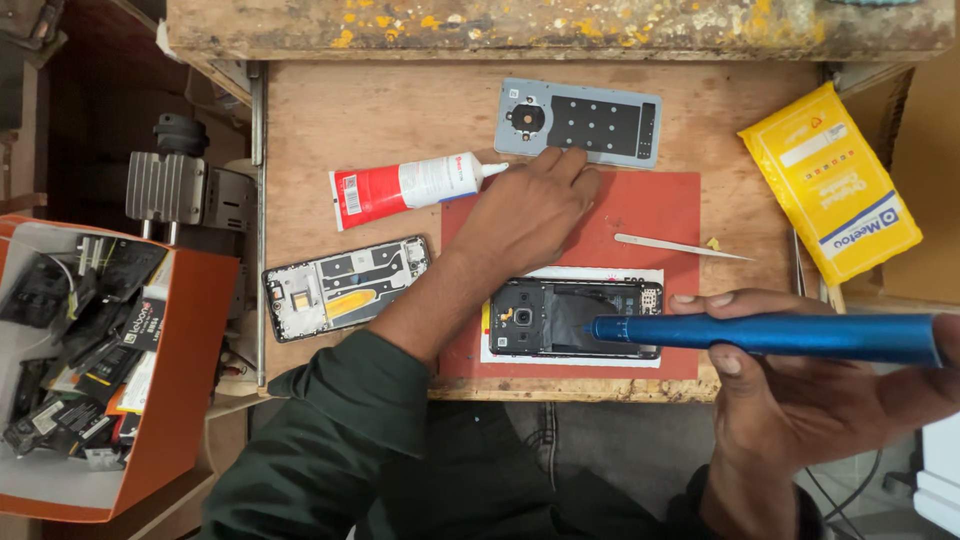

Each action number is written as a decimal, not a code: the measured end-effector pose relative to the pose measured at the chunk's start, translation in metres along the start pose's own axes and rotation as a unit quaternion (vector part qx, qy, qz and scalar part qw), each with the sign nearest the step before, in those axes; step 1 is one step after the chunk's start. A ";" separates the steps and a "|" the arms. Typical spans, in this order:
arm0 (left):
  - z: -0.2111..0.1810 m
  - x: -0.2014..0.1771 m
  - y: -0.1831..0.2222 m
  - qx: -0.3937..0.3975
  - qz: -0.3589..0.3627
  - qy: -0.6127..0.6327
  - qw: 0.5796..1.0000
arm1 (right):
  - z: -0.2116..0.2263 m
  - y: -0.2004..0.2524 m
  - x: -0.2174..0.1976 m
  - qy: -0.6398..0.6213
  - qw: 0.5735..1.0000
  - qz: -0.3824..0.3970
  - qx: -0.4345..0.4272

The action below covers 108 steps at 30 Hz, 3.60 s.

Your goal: The person uses a blue precision screwdriver to remove and install screws on a disassembled smartphone. They handle the phone's internal components, including the battery and camera module, and place parts on the workbench.

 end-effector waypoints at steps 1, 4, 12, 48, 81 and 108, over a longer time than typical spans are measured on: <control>0.000 0.001 0.000 -0.005 0.017 0.009 1.000 | -0.013 0.002 -0.014 -0.075 0.990 -0.092 0.074; 0.000 -0.017 0.004 -0.012 -0.023 0.089 0.996 | 0.003 -0.002 0.005 -0.064 0.998 -0.024 0.005; 0.020 -0.047 0.053 -0.116 0.077 0.323 0.936 | 0.003 -0.015 0.012 -0.033 0.994 -0.008 -0.104; 0.014 -0.078 0.079 -0.100 0.056 0.324 0.939 | 0.032 -0.035 0.094 -0.063 0.987 0.144 -0.044; 0.056 -0.100 0.106 -0.170 -0.045 0.345 0.922 | 0.018 -0.025 0.124 -0.038 0.965 0.237 -0.108; 0.008 -0.020 -0.016 0.035 0.042 0.142 0.988 | 0.070 0.000 0.168 0.120 0.921 0.255 -0.269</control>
Point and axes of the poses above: each hand's wrist, its own y-axis away from the middle knuckle, its own x-axis out of the palm, z = x × y, the point moved 10 cm from there along -y, towards the middle knuckle, and after that the axes turned 5 degrees about -x, right-handed, at the moved point
